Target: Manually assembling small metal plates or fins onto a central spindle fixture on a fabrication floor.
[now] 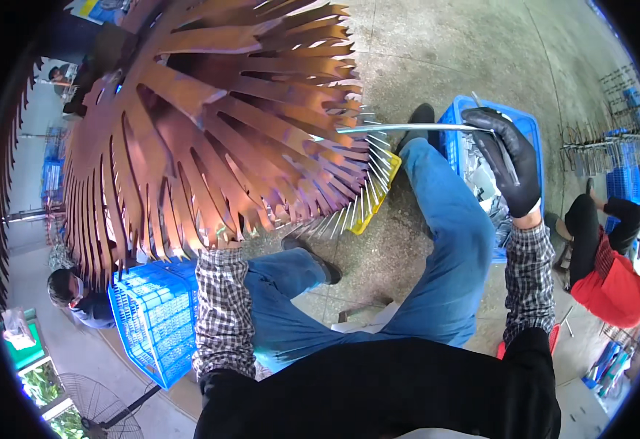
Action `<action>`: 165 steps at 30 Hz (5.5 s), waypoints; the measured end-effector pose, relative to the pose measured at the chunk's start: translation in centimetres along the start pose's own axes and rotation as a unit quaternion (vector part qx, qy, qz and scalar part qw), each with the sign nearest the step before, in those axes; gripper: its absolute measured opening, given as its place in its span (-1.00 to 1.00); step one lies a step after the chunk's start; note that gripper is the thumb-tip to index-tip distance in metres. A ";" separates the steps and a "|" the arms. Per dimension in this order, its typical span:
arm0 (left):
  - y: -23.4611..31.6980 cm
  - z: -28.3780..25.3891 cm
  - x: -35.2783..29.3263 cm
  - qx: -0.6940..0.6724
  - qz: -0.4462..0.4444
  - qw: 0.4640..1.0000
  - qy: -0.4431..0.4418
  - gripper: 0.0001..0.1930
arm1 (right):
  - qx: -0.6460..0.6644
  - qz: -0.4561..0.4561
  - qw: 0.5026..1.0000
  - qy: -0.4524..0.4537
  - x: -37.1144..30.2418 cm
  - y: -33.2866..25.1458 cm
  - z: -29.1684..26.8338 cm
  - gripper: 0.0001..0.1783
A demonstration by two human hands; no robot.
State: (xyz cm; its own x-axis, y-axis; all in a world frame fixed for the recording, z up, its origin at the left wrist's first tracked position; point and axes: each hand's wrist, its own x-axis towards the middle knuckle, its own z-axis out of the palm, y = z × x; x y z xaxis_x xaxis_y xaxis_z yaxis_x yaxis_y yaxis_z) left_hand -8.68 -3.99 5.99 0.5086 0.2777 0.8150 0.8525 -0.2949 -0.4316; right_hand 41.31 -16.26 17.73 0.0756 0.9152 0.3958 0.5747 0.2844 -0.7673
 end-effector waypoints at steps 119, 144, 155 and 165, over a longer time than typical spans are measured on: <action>16.5 -17.4 3.8 -0.709 -0.555 0.145 -0.410 -0.87 | -0.241 0.092 0.964 -0.066 -15.5 -12.5 11.5 -0.45; 6.2 -17.9 9.0 -0.466 -0.269 0.800 -0.265 -0.69 | -0.037 0.155 0.985 0.067 -8.3 -3.0 16.3 -0.70; 6.2 -18.5 9.0 -0.485 -0.338 0.749 -0.300 -0.70 | -0.034 0.220 0.975 -0.006 -8.2 -2.1 17.6 -0.69; 6.1 -17.9 13.9 -0.399 -0.127 0.861 -0.288 -0.62 | -0.109 0.148 0.983 0.004 -7.5 -4.3 17.2 -0.70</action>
State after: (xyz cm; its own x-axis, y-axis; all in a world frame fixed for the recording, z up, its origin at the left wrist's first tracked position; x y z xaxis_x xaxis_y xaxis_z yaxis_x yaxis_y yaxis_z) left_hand 1.42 -18.35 21.61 0.4903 0.7654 0.4169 0.7071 -0.6290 0.3230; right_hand 24.26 -19.44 9.38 0.2721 0.9460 0.1762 0.6869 -0.0627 -0.7240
